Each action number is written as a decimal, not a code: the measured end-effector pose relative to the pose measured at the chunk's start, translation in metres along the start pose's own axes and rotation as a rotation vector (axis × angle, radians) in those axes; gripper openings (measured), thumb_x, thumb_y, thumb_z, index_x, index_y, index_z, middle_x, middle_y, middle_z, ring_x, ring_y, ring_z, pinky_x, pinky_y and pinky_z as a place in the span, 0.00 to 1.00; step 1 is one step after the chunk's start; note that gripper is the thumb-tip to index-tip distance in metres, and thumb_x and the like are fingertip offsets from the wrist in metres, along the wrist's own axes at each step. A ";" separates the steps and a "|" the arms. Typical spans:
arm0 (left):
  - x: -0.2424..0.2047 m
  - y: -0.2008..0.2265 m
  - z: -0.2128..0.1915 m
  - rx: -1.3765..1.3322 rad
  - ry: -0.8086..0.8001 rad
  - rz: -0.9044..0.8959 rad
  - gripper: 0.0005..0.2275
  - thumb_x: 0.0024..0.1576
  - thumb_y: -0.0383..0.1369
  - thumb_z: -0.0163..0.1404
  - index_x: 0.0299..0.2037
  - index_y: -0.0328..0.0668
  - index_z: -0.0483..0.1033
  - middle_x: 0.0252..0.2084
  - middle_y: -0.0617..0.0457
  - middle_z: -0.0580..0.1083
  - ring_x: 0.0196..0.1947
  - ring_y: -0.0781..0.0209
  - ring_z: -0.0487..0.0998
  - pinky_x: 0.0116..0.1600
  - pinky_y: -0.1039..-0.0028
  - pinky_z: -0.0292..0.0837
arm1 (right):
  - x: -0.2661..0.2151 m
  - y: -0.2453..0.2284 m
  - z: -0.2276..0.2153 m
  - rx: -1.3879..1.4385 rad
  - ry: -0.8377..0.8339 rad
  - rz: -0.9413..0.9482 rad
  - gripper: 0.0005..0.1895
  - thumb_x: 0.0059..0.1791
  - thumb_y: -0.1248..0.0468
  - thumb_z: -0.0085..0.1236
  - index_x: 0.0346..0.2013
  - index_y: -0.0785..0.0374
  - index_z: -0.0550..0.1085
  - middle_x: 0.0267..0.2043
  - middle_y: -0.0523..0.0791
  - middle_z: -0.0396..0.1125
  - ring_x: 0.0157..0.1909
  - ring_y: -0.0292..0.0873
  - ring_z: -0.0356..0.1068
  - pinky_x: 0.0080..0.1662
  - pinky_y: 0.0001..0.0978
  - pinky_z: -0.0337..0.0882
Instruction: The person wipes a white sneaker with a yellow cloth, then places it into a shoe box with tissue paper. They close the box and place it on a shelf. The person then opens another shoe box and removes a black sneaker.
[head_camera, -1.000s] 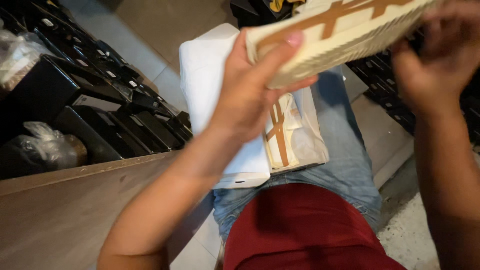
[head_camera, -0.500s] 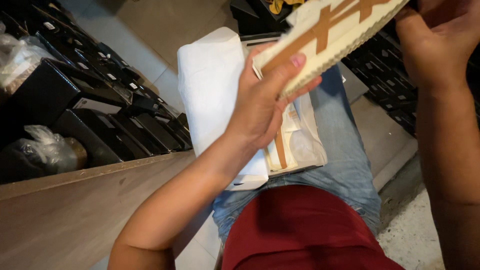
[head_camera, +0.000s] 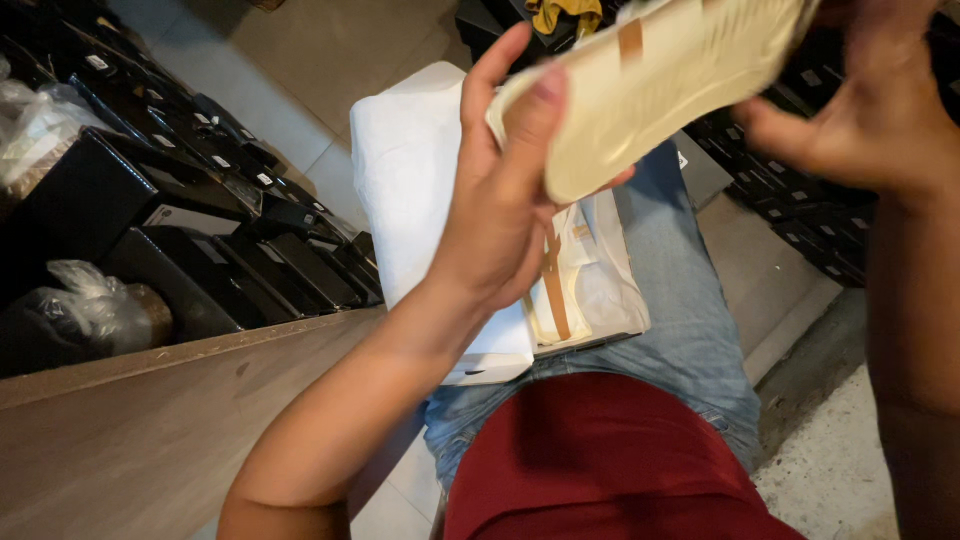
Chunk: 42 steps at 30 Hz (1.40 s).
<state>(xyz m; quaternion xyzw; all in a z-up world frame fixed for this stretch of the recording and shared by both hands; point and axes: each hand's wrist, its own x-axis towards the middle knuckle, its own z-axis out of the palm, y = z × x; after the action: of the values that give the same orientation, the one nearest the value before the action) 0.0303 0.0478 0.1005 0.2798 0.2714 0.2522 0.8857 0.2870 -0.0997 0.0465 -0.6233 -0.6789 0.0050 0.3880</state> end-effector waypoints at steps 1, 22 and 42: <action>-0.003 0.005 0.002 0.047 -0.060 0.039 0.31 0.50 0.48 0.53 0.65 0.51 0.62 0.64 0.40 0.67 0.58 0.40 0.74 0.45 0.51 0.85 | 0.005 -0.013 -0.005 -0.189 -0.112 0.049 0.50 0.46 0.67 0.70 0.72 0.81 0.48 0.68 0.68 0.45 0.72 0.68 0.45 0.73 0.52 0.46; 0.105 0.033 -0.041 1.038 0.041 0.237 0.14 0.50 0.43 0.51 0.35 0.43 0.79 0.29 0.55 0.85 0.12 0.73 0.73 0.16 0.84 0.67 | -0.076 -0.111 0.022 0.066 0.085 0.905 0.36 0.58 0.51 0.40 0.73 0.75 0.63 0.32 0.54 0.63 0.17 0.46 0.62 0.16 0.37 0.62; 0.112 -0.029 -0.106 2.170 -0.160 1.016 0.09 0.52 0.37 0.52 0.31 0.45 0.84 0.47 0.46 0.63 0.51 0.39 0.61 0.53 0.48 0.54 | -0.082 -0.169 0.088 0.614 0.169 0.974 0.35 0.54 0.47 0.32 0.62 0.76 0.59 0.26 0.60 0.67 0.14 0.48 0.62 0.13 0.31 0.61</action>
<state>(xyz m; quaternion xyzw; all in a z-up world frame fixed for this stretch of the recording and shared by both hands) 0.0537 0.1316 -0.0302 0.9701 0.1452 0.1947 0.0022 0.0910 -0.1657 0.0253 -0.7207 -0.2480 0.3298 0.5570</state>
